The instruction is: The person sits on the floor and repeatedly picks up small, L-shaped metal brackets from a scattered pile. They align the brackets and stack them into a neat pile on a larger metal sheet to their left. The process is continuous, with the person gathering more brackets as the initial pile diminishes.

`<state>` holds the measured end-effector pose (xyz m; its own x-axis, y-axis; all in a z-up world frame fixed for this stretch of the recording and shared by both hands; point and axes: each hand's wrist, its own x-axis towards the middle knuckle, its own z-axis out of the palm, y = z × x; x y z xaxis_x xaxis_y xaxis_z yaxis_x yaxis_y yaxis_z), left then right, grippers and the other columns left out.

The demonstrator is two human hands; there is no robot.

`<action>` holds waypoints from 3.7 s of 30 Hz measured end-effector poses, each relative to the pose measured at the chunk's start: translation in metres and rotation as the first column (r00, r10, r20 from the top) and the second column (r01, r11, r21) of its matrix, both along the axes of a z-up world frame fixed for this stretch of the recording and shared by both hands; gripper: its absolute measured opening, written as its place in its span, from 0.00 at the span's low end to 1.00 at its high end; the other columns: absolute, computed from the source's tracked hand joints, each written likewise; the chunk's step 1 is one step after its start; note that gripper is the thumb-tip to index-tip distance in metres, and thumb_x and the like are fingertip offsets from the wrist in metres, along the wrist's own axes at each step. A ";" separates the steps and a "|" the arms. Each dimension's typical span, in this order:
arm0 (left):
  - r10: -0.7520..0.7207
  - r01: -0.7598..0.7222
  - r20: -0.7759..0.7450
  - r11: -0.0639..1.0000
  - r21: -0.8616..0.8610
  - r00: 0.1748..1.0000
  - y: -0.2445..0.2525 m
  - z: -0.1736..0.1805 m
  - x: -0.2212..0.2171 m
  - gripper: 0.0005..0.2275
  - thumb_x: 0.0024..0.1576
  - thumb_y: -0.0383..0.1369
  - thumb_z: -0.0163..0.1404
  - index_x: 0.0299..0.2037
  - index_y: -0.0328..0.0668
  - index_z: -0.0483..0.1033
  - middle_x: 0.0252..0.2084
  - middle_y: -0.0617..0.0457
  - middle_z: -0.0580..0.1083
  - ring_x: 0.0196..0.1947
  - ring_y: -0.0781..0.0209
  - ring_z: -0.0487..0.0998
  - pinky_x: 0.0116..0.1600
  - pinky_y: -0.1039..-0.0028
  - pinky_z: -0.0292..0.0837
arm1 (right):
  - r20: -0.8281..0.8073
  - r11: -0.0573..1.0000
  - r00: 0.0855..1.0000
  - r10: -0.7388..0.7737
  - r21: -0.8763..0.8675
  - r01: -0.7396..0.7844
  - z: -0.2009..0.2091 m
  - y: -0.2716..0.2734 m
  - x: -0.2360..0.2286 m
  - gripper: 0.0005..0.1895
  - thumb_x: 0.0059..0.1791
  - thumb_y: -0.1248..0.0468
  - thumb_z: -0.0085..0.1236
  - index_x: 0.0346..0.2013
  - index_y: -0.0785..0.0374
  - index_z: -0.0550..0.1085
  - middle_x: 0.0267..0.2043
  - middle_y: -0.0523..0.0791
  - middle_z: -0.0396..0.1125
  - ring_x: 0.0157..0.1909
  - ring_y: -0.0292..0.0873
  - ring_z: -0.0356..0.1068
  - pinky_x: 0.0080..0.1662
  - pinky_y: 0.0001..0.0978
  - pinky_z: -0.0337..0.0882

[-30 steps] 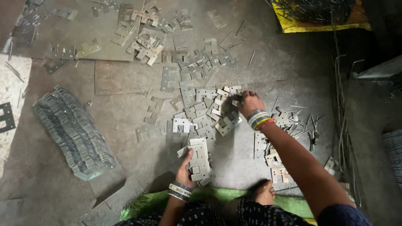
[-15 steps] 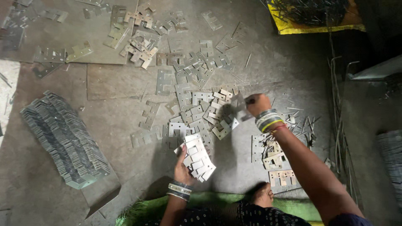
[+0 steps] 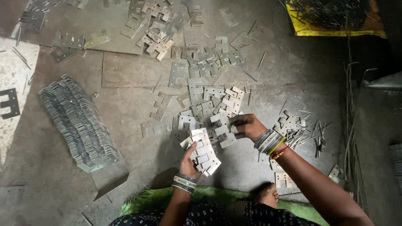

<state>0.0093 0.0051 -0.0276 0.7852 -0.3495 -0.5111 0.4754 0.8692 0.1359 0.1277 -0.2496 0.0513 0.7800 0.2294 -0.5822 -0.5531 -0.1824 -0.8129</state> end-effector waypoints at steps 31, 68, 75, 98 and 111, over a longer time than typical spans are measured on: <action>-0.065 0.066 -0.026 0.996 0.067 0.998 0.007 -0.011 0.002 0.27 0.53 0.47 0.54 0.59 0.38 0.73 0.50 0.37 0.79 0.46 0.44 0.81 0.53 0.51 0.76 | 0.367 0.367 0.005 0.930 -0.930 0.012 -0.014 -0.006 0.006 0.21 0.51 0.71 0.46 0.60 0.65 0.64 0.62 0.53 0.68 0.59 0.52 0.72 0.61 0.44 0.72; -0.041 0.039 0.071 0.999 0.021 0.997 0.019 0.003 -0.014 0.30 0.56 0.50 0.54 0.61 0.34 0.68 0.49 0.36 0.78 0.48 0.45 0.81 0.53 0.54 0.80 | 0.033 0.027 0.133 0.991 -0.999 0.043 -0.024 0.014 0.088 0.33 0.44 0.70 0.50 0.66 0.52 0.68 0.65 0.47 0.62 0.67 0.51 0.59 0.67 0.52 0.58; -0.062 0.056 0.054 0.993 0.102 0.997 0.020 0.005 -0.021 0.30 0.56 0.50 0.53 0.61 0.35 0.69 0.49 0.39 0.78 0.48 0.47 0.81 0.54 0.54 0.80 | 0.010 0.027 0.239 0.971 -0.998 -0.065 0.002 0.014 0.087 0.18 0.49 0.65 0.55 0.53 0.51 0.76 0.56 0.48 0.67 0.61 0.53 0.65 0.60 0.47 0.66; -0.064 0.060 0.052 0.996 0.067 0.997 0.025 -0.018 -0.019 0.27 0.54 0.50 0.57 0.56 0.37 0.74 0.44 0.42 0.79 0.41 0.50 0.83 0.48 0.58 0.82 | 0.110 0.108 0.055 0.992 -0.994 0.035 -0.042 -0.014 0.002 0.12 0.55 0.70 0.53 0.51 0.77 0.72 0.50 0.63 0.72 0.42 0.53 0.77 0.35 0.40 0.80; -0.092 0.092 -0.002 0.996 0.015 0.996 0.034 -0.044 -0.021 0.26 0.57 0.45 0.54 0.61 0.37 0.71 0.49 0.43 0.78 0.44 0.50 0.81 0.49 0.56 0.80 | 0.245 0.350 0.630 0.737 -0.936 -0.046 0.012 0.086 -0.019 0.33 0.47 0.51 0.60 0.63 0.61 0.64 0.48 0.54 0.74 0.50 0.57 0.75 0.52 0.48 0.75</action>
<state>-0.0120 0.0392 -0.0719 0.7494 -0.4127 -0.5178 0.5534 0.8197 0.1478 0.1082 -0.1634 0.0635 0.9322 0.3187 -0.1717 0.2903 -0.9415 -0.1713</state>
